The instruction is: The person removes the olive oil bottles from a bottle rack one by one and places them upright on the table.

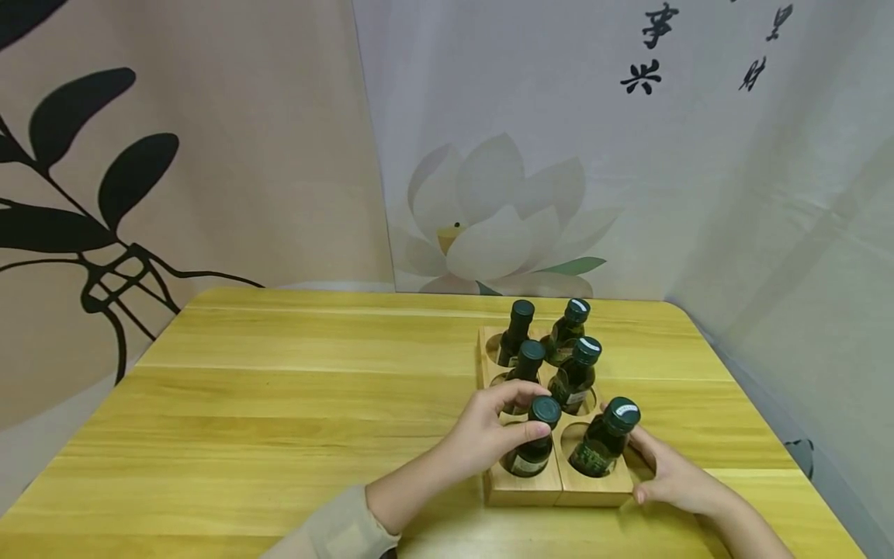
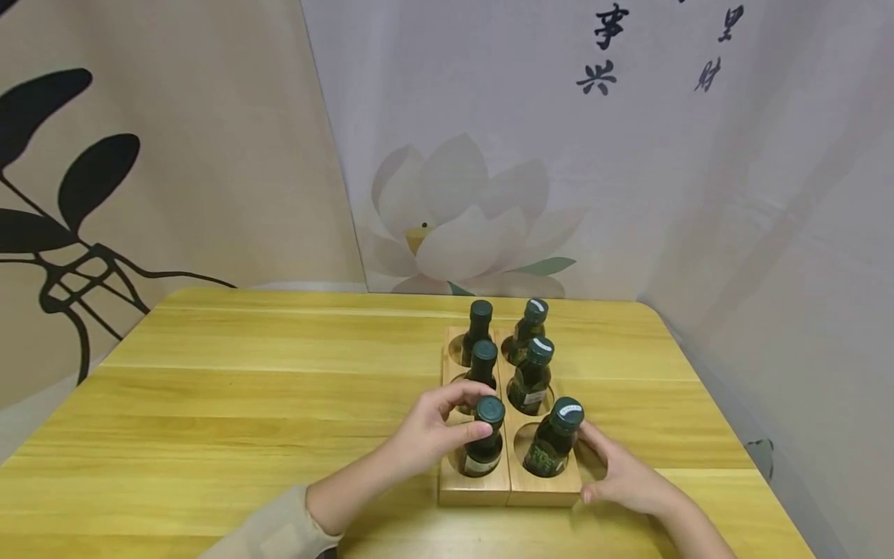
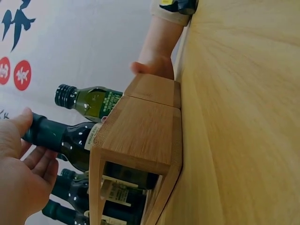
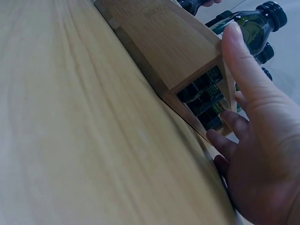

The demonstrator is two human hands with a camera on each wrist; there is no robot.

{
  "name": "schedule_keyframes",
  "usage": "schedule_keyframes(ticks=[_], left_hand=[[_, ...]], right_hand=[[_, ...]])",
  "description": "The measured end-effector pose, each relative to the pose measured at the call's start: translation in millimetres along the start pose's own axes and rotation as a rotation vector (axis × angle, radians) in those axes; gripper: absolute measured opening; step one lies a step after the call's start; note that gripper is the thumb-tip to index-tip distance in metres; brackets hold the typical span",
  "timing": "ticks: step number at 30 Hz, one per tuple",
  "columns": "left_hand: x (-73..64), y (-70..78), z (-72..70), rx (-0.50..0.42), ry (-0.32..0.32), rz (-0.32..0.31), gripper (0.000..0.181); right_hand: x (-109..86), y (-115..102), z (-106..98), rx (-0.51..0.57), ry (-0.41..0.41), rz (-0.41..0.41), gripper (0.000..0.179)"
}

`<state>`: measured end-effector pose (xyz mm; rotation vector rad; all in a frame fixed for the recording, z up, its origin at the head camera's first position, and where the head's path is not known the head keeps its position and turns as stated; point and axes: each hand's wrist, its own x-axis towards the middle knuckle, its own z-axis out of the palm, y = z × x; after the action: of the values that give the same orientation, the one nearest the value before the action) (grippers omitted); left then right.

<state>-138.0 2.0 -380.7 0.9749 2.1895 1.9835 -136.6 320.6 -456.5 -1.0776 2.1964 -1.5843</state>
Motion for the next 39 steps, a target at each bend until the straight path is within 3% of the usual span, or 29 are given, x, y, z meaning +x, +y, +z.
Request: schedule_keyframes(ticks=[8, 17, 24, 31, 39], left_hand=[[3.5, 4.4, -1.8, 0.002, 0.024, 0.019, 0.032], [7.7, 18.4, -5.0, -0.067, 0.046, 0.032, 0.035], [10.3, 29.2, -9.1, -0.087, 0.066, 0.038, 0.035], [12.1, 41.8, -21.2, -0.063, 0.105, 0.123, 0.033], [14.2, 51.7, -40.4, 0.003, 0.135, 0.127, 0.034]], right_hand=[[-0.2, 0.7, -1.2, 0.003, 0.005, 0.010, 0.099], [0.2, -3.3, -1.7, -0.005, 0.007, -0.023, 0.098], [-2.1, -0.4, -2.7, -0.019, 0.014, 0.004, 0.098], [-1.0, -0.7, -1.5, 0.008, -0.001, -0.012, 0.097], [-1.4, 2.0, -0.7, 0.021, -0.004, 0.001, 0.096]])
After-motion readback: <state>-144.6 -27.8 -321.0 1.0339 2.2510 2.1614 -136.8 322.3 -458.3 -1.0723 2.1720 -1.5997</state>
